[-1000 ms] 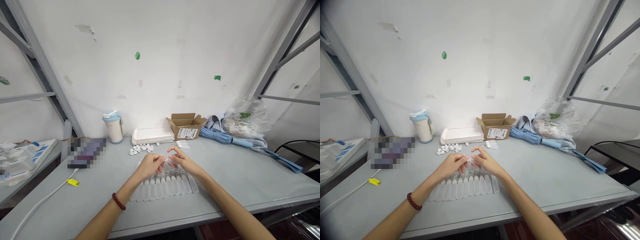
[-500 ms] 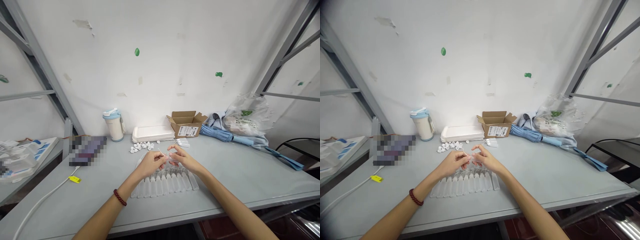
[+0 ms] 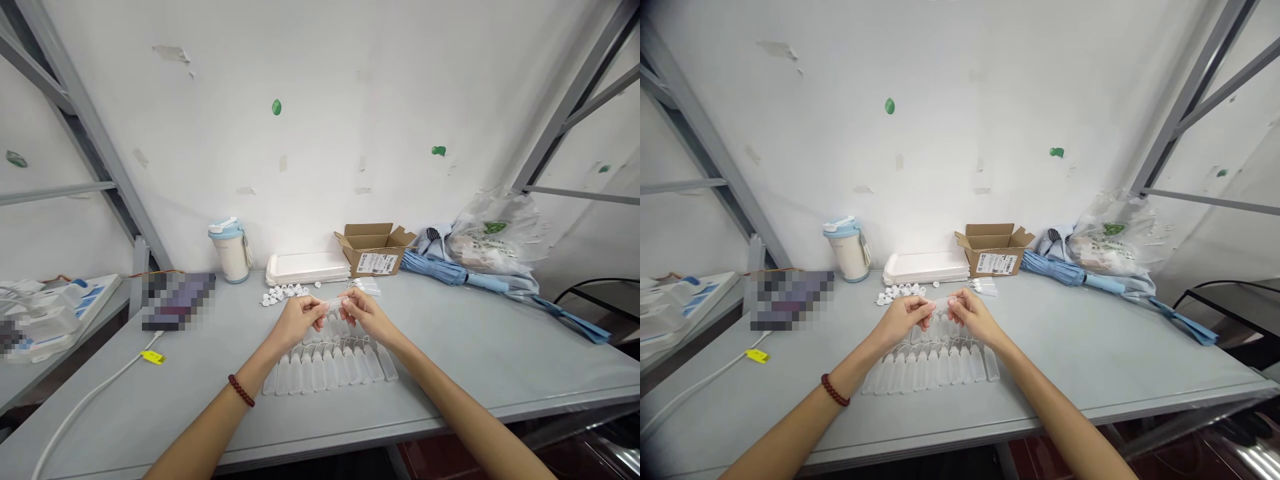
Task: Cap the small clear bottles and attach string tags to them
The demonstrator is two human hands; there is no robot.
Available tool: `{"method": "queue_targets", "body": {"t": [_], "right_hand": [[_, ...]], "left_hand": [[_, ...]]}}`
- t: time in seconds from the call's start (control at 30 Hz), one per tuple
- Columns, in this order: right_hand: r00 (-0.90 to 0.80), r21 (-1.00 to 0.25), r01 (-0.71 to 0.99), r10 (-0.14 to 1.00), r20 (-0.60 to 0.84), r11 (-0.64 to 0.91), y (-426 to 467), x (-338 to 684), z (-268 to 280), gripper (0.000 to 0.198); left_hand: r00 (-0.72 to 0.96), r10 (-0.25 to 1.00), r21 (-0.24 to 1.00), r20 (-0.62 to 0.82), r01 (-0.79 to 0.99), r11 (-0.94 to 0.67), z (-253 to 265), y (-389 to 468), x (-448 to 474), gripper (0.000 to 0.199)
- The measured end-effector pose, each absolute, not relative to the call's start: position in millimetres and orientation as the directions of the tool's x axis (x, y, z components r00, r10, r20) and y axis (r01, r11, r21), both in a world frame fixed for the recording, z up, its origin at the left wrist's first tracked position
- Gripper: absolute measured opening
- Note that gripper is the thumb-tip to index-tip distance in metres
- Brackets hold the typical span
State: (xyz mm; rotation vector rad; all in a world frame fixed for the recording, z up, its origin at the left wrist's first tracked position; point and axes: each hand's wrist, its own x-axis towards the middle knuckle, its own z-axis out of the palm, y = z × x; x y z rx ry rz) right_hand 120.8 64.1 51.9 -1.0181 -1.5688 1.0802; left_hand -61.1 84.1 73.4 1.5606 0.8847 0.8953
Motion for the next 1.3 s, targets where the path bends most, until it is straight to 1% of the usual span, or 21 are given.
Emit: {"method": "queue_targets", "body": {"t": [0.1, 0.23, 0.33, 0.4, 0.53, 0.63, 0.7, 0.83, 0.9, 0.97, 1.07, 1.13, 1.2, 1.27, 1.3], "right_hand": [[-0.208, -0.965, 0.104, 0.954, 0.217, 0.242, 65.0, 120.9, 50.3, 0.041], [-0.204, -0.963, 0.143, 0.959, 0.195, 0.226, 64.6, 121.5, 50.5, 0.038], [-0.190, -0.961, 0.162, 0.962, 0.194, 0.226, 64.3, 122.1, 51.4, 0.038], [-0.165, -0.961, 0.151, 0.965, 0.204, 0.230, 64.5, 121.8, 51.7, 0.040], [-0.132, -0.963, 0.110, 0.964, 0.232, 0.246, 65.5, 120.8, 50.5, 0.039], [-0.125, -0.957, 0.102, 0.958, 0.260, 0.273, 65.1, 120.7, 50.5, 0.036], [-0.113, -0.942, 0.141, 0.950, 0.290, 0.305, 63.3, 120.2, 52.3, 0.034], [-0.079, -0.874, 0.294, 0.921, 0.381, 0.387, 57.5, 117.7, 58.7, 0.031], [-0.071, -0.851, 0.344, 0.915, 0.397, 0.396, 55.6, 117.4, 60.9, 0.031], [-0.058, -0.847, 0.366, 0.918, 0.393, 0.386, 55.3, 118.4, 61.3, 0.032], [-0.036, -0.871, 0.338, 0.930, 0.366, 0.356, 56.7, 121.6, 59.9, 0.034], [-0.028, -0.894, 0.293, 0.938, 0.346, 0.338, 57.4, 123.1, 59.2, 0.034], [-0.027, -0.912, 0.254, 0.945, 0.326, 0.322, 57.4, 123.6, 59.2, 0.034], [-0.027, -0.926, 0.223, 0.951, 0.307, 0.305, 57.3, 123.2, 59.8, 0.034], [-0.026, -0.932, 0.204, 0.954, 0.300, 0.299, 57.3, 122.9, 60.0, 0.035]], "left_hand": [[0.411, 0.896, 0.973, 0.169, 0.076, -0.218, 69.7, 83.8, -60.4, 0.024], [0.370, 0.888, 0.940, 0.274, 0.092, -0.329, 64.6, 82.6, -59.3, 0.019], [0.364, 0.882, 0.929, 0.299, 0.102, -0.357, 65.9, 81.3, -59.0, 0.019], [0.385, 0.885, 0.940, 0.263, 0.105, -0.324, 69.0, 81.0, -59.0, 0.024], [0.445, 0.886, 0.969, 0.130, 0.133, -0.209, 71.9, 82.2, -59.0, 0.036], [0.481, 0.873, 0.977, 0.077, 0.136, -0.162, 69.8, 83.0, -58.9, 0.038], [0.479, 0.876, 0.986, 0.057, 0.112, -0.125, 68.8, 83.1, -58.9, 0.039], [0.450, 0.893, 0.997, 0.003, 0.070, -0.038, 71.7, 81.8, -59.5, 0.041], [0.450, 0.893, 0.996, 0.006, 0.076, -0.045, 74.7, 80.2, -59.7, 0.041], [0.457, 0.888, 0.989, 0.059, 0.095, -0.115, 76.8, 78.2, -59.8, 0.039], [0.459, 0.867, 0.941, 0.196, 0.162, -0.298, 75.9, 75.3, -59.9, 0.032], [0.447, 0.835, 0.849, 0.322, 0.253, -0.463, 72.4, 74.1, -60.3, 0.026], [0.443, 0.777, 0.709, 0.447, 0.355, -0.610, 68.5, 73.3, -60.8, 0.022], [0.455, 0.728, 0.599, 0.513, 0.418, -0.683, 66.1, 72.5, -61.0, 0.020], [0.460, 0.718, 0.579, 0.522, 0.427, -0.694, 66.0, 72.0, -60.8, 0.020]]}}
